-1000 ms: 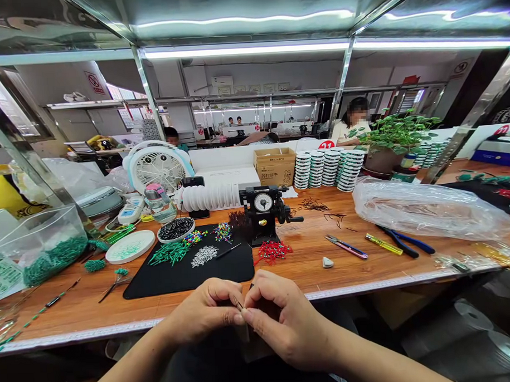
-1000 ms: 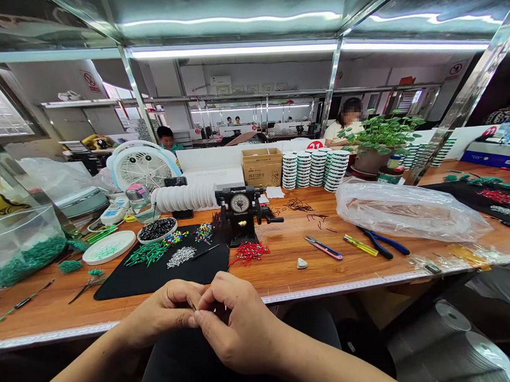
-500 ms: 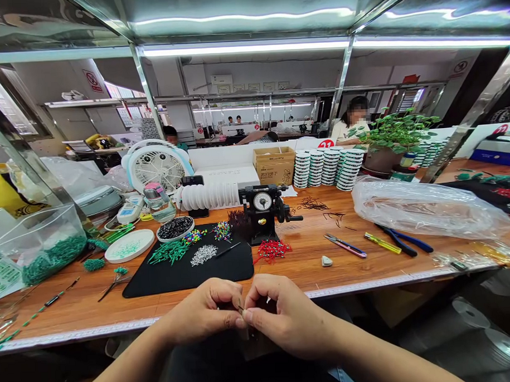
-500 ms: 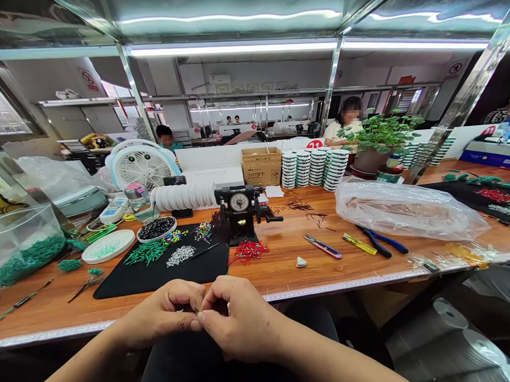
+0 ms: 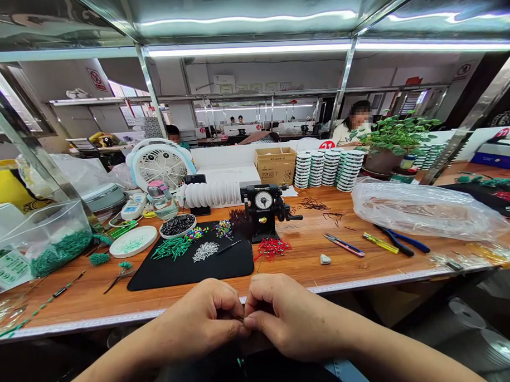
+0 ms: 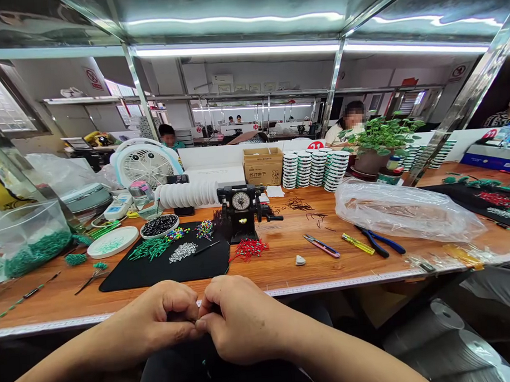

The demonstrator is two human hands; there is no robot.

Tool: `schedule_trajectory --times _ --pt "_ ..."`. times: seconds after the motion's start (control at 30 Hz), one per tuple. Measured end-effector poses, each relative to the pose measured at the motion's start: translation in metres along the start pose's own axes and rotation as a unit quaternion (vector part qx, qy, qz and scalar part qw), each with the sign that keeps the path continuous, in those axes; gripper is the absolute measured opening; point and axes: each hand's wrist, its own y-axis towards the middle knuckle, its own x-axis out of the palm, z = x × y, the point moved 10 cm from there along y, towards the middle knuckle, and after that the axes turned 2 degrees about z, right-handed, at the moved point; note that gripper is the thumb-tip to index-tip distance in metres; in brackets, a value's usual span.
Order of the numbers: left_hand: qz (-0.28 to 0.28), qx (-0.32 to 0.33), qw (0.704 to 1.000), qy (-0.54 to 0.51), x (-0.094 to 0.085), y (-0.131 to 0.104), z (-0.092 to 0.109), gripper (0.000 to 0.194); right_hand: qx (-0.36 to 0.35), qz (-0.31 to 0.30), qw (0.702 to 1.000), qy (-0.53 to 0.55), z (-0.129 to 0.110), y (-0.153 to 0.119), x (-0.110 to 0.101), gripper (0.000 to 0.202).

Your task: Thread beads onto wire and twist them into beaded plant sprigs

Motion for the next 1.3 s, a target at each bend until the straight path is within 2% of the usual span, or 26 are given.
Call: schedule_trajectory --times 0.1,0.17,0.27,0.33,0.4,0.47,0.57,0.63,0.67,0.73,0.8,0.93,1.0,1.07,1.17,1.23,1.3 --pt "0.021 -0.024 1.000 -0.002 -0.002 -0.009 -0.001 0.021 -0.010 -0.020 1.000 0.014 -0.008 -0.001 -0.001 0.010" --pt "0.048 -0.043 0.998 -0.001 -0.007 -0.017 -0.001 0.020 -0.028 -0.004 0.998 0.049 -0.015 -0.002 -0.008 0.008" --pt "0.102 -0.032 0.994 -0.018 -0.018 -0.028 0.004 0.019 -0.087 0.020 0.993 0.076 -0.027 -0.007 -0.018 0.019" --pt "0.133 -0.003 0.989 -0.070 -0.023 -0.030 0.006 0.019 -0.112 -0.005 0.991 0.079 -0.029 -0.009 -0.012 0.023" --pt "0.161 0.009 0.972 -0.169 -0.021 -0.029 0.000 0.017 -0.110 -0.006 0.989 0.096 -0.022 -0.009 -0.006 0.019" --pt "0.193 0.005 0.934 -0.301 -0.015 -0.025 -0.014 0.015 -0.097 0.051 0.986 0.130 -0.012 -0.008 -0.008 0.009" --pt "0.254 0.000 0.842 -0.476 -0.001 -0.020 -0.038 0.014 -0.059 0.137 0.970 0.194 0.005 -0.008 -0.008 0.011" --pt "0.295 0.008 0.800 -0.522 0.006 -0.019 -0.047 0.014 -0.034 0.164 0.958 0.234 0.014 -0.008 -0.004 0.017" --pt "0.310 0.015 0.792 -0.526 0.007 -0.019 -0.048 0.013 -0.023 0.169 0.953 0.249 0.016 -0.009 -0.002 0.019" --pt "0.328 0.031 0.799 -0.504 0.008 -0.020 -0.048 0.013 -0.007 0.179 0.947 0.267 0.020 -0.010 0.002 0.023" --pt "0.335 0.039 0.819 -0.464 0.008 -0.021 -0.046 0.013 0.003 0.191 0.945 0.265 0.022 -0.013 0.003 0.024" --pt "0.337 0.037 0.845 -0.414 0.012 -0.024 -0.050 0.012 -0.006 0.234 0.947 0.218 0.020 -0.021 -0.001 0.022" --pt "0.346 0.036 0.845 -0.407 0.014 -0.028 -0.055 0.015 -0.039 0.268 0.949 0.164 0.013 -0.026 -0.006 0.019" --pt "0.378 0.048 0.851 -0.362 0.011 -0.036 -0.058 0.018 -0.087 0.303 0.944 0.093 0.003 -0.032 -0.009 0.015" --pt "0.422 0.088 0.879 -0.204 0.005 -0.047 -0.045 0.011 -0.151 0.335 0.930 -0.004 -0.007 -0.038 -0.007 0.013" --pt "0.424 0.101 0.893 -0.113 0.007 -0.046 -0.036 0.006 -0.184 0.339 0.921 -0.060 -0.011 -0.040 0.000 0.013" --pt "0.423 0.096 0.899 -0.065 0.009 -0.042 -0.033 0.006 -0.211 0.332 0.913 -0.111 -0.013 -0.041 0.008 0.014"
